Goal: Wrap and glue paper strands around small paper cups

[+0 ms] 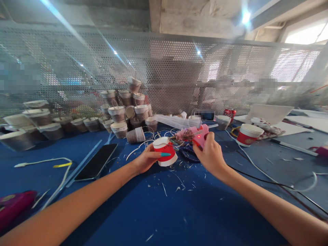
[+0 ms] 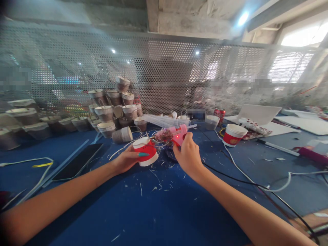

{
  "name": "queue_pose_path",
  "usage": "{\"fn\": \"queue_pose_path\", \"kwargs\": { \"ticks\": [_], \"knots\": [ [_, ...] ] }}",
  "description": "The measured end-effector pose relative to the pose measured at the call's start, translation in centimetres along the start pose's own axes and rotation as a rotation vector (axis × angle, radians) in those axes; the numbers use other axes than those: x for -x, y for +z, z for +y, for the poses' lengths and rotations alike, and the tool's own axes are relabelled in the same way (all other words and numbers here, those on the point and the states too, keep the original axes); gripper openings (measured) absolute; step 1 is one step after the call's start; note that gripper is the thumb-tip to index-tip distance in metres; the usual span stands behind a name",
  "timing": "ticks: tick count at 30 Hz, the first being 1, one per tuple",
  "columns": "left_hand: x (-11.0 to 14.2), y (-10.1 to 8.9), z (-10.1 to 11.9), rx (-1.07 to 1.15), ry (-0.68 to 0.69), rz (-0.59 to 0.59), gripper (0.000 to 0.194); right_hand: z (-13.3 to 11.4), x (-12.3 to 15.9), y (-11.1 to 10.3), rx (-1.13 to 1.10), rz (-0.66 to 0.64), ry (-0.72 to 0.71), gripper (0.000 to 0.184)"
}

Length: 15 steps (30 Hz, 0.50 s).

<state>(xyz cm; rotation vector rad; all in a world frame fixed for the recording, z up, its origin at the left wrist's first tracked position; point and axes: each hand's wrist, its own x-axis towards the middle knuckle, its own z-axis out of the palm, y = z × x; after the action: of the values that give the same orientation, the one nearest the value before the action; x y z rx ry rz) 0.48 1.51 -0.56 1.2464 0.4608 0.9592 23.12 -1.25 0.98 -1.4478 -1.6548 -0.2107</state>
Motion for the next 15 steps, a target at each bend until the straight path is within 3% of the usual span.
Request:
{"fn": "queue_pose_path", "kwargs": {
  "ticks": [15],
  "knots": [
    [-0.03,0.14,0.05,0.036,-0.015,0.045,0.048,-0.4,-0.05,-0.3,-0.062,-0.045,0.054,0.028]
  ]
}}
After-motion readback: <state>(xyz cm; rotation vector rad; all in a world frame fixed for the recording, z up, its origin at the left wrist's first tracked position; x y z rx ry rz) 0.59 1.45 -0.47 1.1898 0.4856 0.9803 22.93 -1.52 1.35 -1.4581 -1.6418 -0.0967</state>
